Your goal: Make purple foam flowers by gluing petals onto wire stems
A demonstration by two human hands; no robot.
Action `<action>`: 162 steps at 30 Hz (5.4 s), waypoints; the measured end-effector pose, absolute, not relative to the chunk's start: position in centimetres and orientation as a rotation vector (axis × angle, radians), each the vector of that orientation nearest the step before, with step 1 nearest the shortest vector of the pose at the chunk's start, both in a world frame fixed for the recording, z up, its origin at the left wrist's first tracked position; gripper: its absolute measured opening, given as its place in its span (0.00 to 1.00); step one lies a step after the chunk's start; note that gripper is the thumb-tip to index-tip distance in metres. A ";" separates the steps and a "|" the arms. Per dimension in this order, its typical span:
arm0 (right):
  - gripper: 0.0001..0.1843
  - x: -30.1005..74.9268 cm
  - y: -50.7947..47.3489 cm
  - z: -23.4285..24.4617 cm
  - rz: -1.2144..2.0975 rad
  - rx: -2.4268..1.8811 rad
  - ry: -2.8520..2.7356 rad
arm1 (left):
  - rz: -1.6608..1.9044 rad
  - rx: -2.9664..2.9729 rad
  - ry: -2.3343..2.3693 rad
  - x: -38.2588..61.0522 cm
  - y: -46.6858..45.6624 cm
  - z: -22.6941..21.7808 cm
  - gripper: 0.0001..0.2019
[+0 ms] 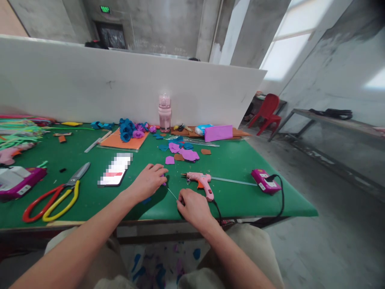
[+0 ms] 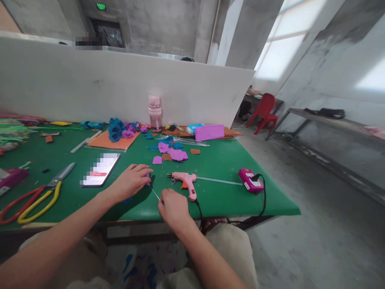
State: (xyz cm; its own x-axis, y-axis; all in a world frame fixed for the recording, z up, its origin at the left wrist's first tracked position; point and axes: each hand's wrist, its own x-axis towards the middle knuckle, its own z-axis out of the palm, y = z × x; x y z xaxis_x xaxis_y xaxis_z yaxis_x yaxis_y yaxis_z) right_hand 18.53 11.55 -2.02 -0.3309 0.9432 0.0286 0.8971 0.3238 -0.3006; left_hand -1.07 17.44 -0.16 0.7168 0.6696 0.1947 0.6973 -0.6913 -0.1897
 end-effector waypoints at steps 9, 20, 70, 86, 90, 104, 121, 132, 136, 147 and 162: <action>0.06 18.4 11.6 -2.3 0.332 -1.697 -2.373 | -0.134 -2.665 -1.071 -1.1 17.5 -0.5 0.06; 0.05 18.3 11.6 -2.2 0.329 -1.701 -2.356 | -0.102 -2.655 -1.063 -1.0 17.3 -0.4 0.07; 0.09 22.3 13.8 -0.7 0.467 -1.216 -1.698 | -0.279 -2.610 -1.971 0.0 31.1 -1.1 0.09; 0.10 22.1 13.9 -0.4 0.405 -1.243 -1.769 | -0.364 -2.646 -2.013 -1.2 30.3 0.7 0.09; 0.10 21.9 13.9 -0.4 0.411 -1.248 -1.749 | -0.755 -2.688 -2.336 -1.2 29.7 1.6 0.07; 0.20 17.3 13.5 -0.1 1.744 -0.541 -0.744 | -1.781 -3.091 -1.961 1.2 19.7 3.8 0.10; 0.13 16.1 13.0 -2.0 1.891 -0.567 -0.495 | -1.190 -2.571 -1.304 2.5 13.9 2.9 0.07; 0.13 16.2 13.1 -1.9 1.919 -0.478 -0.447 | -1.536 -2.623 -1.681 2.0 14.0 2.5 0.06; 0.13 15.9 13.0 -1.8 1.943 -0.465 -0.500 | -1.738 -2.675 -1.802 2.4 14.2 1.6 0.05; 0.10 17.8 17.6 0.7 1.285 -1.044 -1.317 | -2.931 -2.006 -2.348 -1.9 15.1 3.1 0.07; 0.08 12.2 18.3 0.8 0.496 -1.111 -2.593 | -2.977 -1.836 -1.935 -4.7 16.7 2.1 0.17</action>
